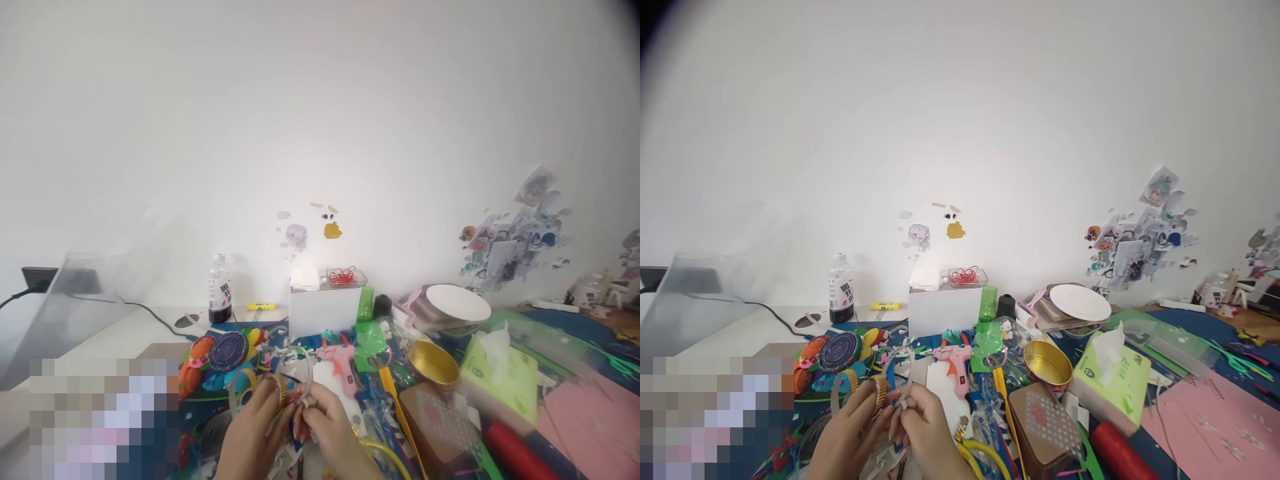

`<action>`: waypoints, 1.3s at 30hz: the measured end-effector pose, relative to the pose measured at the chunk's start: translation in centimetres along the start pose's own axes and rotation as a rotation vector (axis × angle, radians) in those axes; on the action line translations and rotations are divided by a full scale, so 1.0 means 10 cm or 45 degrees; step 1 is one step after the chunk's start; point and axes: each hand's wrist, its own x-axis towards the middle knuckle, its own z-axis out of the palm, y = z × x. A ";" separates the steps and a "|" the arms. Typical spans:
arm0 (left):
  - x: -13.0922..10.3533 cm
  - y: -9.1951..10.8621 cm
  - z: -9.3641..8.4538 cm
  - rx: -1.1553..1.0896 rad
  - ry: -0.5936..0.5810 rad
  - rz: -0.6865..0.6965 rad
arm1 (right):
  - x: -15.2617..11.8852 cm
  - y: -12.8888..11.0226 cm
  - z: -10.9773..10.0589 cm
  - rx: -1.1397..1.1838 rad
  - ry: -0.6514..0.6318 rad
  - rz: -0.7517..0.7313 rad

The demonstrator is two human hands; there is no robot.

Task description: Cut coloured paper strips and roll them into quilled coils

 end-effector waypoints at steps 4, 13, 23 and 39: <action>-0.01 -0.05 0.02 -0.001 0.040 0.109 | 0.00 -0.01 0.02 0.129 -0.048 -0.069; 0.02 -0.03 -0.03 0.096 0.094 0.180 | 0.00 0.02 0.03 0.052 -0.028 -0.060; 0.00 -0.07 0.00 0.121 0.102 0.218 | 0.00 0.00 0.01 -0.013 -0.056 -0.091; -0.04 -0.10 0.01 0.394 0.112 0.276 | -0.07 0.05 -0.01 -1.326 0.305 -0.611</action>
